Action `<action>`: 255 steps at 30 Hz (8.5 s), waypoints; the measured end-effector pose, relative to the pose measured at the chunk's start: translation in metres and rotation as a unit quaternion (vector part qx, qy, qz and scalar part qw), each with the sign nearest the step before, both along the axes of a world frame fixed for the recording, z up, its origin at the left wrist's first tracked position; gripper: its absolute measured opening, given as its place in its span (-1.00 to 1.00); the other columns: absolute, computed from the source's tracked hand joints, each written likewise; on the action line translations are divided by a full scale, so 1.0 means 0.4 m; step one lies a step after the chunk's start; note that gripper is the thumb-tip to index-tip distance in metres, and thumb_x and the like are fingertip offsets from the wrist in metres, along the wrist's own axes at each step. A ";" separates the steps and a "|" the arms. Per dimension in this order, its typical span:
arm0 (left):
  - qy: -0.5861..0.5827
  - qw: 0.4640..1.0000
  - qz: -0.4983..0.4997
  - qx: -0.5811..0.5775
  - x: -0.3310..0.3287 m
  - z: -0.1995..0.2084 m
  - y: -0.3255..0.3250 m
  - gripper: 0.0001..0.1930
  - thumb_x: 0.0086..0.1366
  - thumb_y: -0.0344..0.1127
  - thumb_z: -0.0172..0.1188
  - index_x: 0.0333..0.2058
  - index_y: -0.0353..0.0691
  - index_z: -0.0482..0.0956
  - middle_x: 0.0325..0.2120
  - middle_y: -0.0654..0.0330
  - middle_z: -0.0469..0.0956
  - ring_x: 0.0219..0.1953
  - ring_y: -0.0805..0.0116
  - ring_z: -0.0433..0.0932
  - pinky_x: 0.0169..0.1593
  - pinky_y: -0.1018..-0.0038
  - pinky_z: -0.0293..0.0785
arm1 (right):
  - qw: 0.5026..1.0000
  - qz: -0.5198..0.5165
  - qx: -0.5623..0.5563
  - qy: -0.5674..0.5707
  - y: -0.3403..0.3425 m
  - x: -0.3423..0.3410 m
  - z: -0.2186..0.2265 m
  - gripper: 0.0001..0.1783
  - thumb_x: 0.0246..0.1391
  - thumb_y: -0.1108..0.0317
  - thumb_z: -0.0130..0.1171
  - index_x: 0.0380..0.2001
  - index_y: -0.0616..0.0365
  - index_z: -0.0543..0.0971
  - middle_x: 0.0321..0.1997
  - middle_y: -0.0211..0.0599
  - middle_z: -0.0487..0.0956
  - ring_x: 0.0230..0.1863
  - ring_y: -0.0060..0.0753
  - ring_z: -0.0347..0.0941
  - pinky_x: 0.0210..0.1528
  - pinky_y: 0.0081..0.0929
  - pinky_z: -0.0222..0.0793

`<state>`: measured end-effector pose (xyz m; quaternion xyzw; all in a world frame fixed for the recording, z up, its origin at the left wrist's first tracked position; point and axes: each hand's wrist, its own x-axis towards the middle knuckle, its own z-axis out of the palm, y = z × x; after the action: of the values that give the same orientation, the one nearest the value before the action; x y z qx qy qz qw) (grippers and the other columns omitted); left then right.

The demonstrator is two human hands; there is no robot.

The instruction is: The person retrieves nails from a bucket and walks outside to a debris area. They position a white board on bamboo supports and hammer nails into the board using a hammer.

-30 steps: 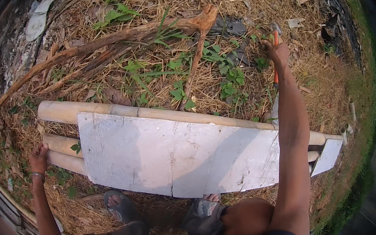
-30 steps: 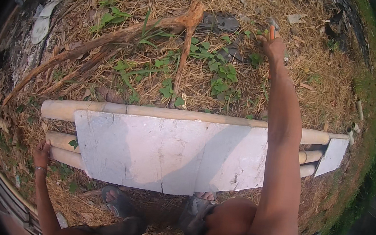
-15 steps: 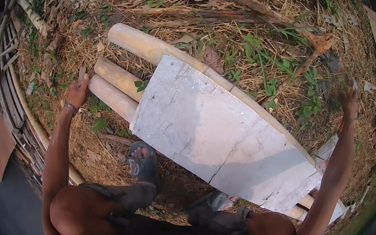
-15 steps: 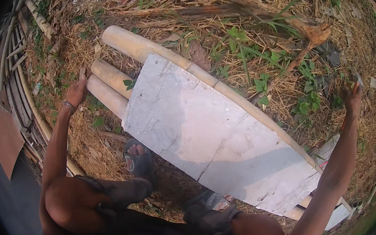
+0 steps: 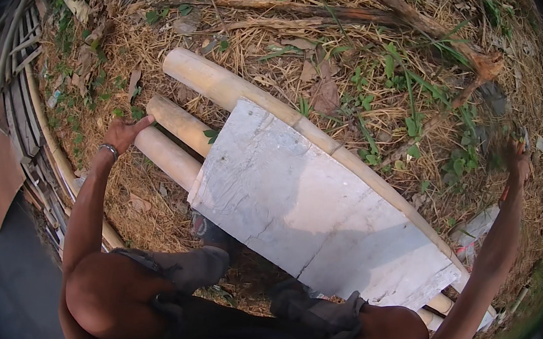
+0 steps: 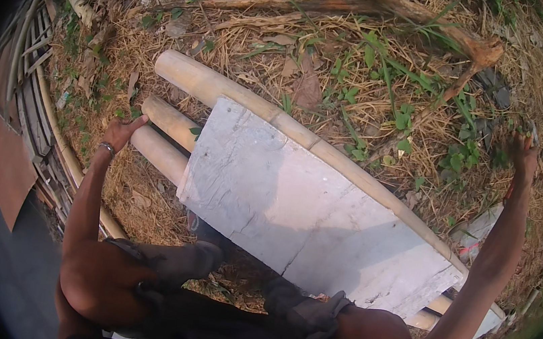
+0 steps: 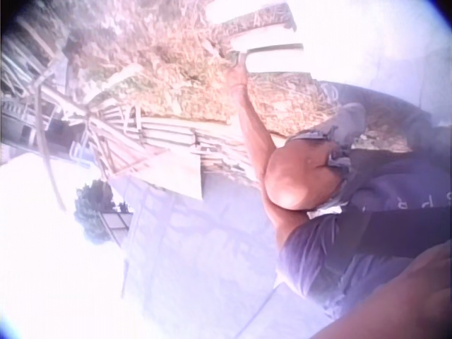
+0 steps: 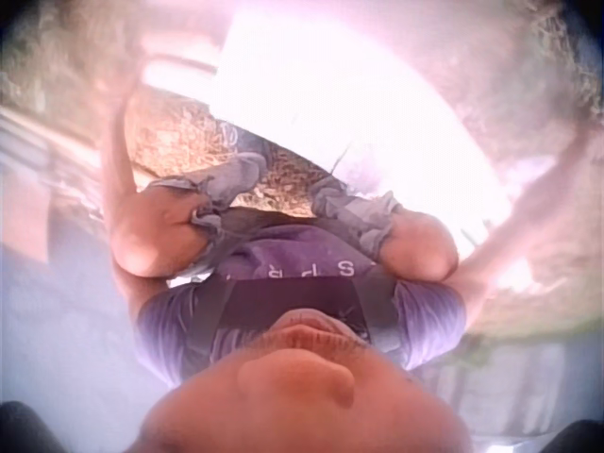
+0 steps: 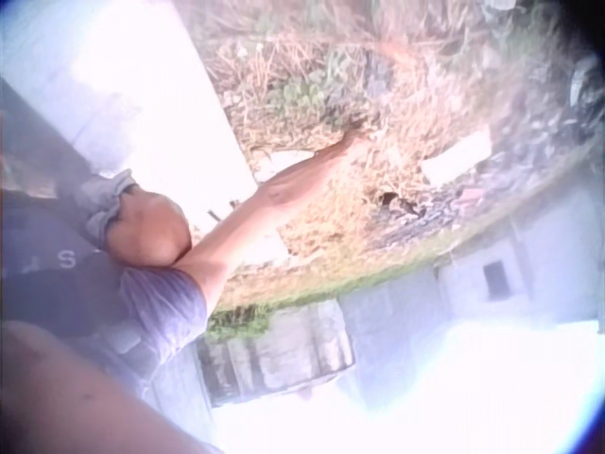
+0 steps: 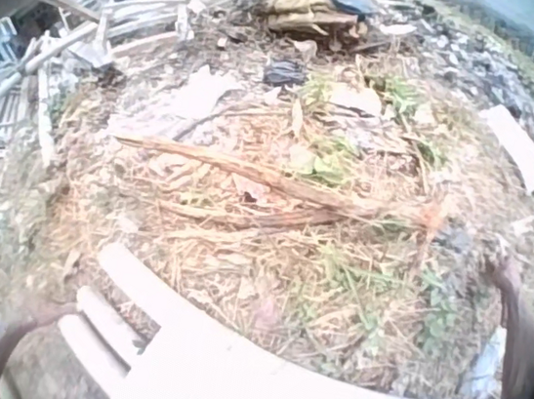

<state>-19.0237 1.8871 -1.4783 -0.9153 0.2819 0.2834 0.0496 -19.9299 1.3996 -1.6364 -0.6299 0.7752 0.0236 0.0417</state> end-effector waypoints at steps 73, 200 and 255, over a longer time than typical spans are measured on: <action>-0.117 0.979 -0.096 -0.134 0.021 -0.114 -0.050 -0.36 0.21 0.13 0.30 -0.73 -0.32 0.31 -0.77 0.35 0.17 -0.62 0.48 0.06 -0.55 0.35 0.04 | 0.949 -0.028 0.036 -0.312 0.188 0.173 0.246 -0.46 -0.06 0.12 0.45 -0.07 0.25 0.59 -0.21 -0.14 0.63 -0.16 -0.26 0.55 -0.10 -0.30 0.42; 0.344 0.849 -0.284 -0.284 0.162 -0.142 -0.157 -0.74 0.18 -0.24 0.38 -0.48 -0.32 0.57 -0.68 0.46 0.29 -0.58 0.65 0.12 -0.53 0.57 0.08 | 0.866 0.484 -0.009 -0.125 1.194 1.948 0.421 -0.41 -0.22 0.15 0.39 -0.13 0.28 0.51 -0.26 -0.27 0.54 -0.23 -0.39 0.56 -0.34 -0.49 0.53; 0.359 0.868 -0.198 -0.280 0.165 -0.187 -0.136 -0.82 0.22 -0.30 0.34 -0.35 -0.31 0.64 -0.54 0.49 0.43 -0.50 0.70 0.24 -0.41 0.67 0.15 | 0.917 -0.178 0.344 -0.101 1.838 0.835 0.285 -0.43 -0.10 -0.07 0.31 -0.28 0.29 0.56 -0.27 0.12 0.62 -0.22 0.09 0.58 -0.12 -0.13 0.46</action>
<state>-18.9576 1.8327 -1.5531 -0.6511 0.5227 0.4859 -0.2585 -19.5959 2.1346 -1.5225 -0.4278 0.8100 0.2167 0.3375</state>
